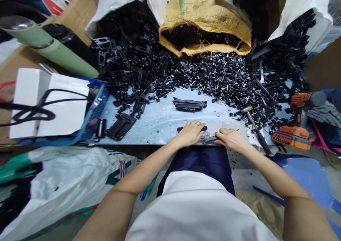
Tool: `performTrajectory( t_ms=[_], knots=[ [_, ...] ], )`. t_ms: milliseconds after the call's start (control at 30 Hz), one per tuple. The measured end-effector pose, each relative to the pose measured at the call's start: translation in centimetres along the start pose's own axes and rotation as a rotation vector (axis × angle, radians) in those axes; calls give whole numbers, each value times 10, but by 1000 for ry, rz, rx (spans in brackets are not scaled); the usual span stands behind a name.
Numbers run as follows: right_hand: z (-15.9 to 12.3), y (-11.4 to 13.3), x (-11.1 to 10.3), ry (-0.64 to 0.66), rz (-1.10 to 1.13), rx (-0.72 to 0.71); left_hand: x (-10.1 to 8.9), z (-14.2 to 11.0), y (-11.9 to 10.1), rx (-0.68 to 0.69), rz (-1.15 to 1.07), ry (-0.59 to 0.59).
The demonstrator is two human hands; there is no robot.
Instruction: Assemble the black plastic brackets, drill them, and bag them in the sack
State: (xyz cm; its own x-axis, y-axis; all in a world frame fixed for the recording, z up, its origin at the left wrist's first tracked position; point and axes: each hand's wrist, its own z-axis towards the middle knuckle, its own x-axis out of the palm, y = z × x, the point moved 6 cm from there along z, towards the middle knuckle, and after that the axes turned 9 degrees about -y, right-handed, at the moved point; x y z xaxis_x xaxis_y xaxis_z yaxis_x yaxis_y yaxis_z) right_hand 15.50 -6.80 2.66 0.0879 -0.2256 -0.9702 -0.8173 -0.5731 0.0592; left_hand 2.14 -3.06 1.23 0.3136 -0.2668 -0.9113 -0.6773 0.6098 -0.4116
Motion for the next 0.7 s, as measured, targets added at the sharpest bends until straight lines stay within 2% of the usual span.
performTrajectory(
  t_ms=[133, 367, 500, 567, 700],
  knots=[
    [4, 4, 9, 8, -75, 56, 2, 6, -5, 11, -8, -14],
    [6, 19, -13, -124, -121, 89, 6, -4, 1, 82, -49, -168],
    [9, 20, -20, -154, -135, 45, 7, -8, 3, 143, -86, -263],
    [9, 17, -20, -169, -134, 11, 8, -8, 2, 149, -92, -266],
    [3, -2, -9, -177, -115, -13, 7, 6, -7, 150, -94, -170]
  ],
)
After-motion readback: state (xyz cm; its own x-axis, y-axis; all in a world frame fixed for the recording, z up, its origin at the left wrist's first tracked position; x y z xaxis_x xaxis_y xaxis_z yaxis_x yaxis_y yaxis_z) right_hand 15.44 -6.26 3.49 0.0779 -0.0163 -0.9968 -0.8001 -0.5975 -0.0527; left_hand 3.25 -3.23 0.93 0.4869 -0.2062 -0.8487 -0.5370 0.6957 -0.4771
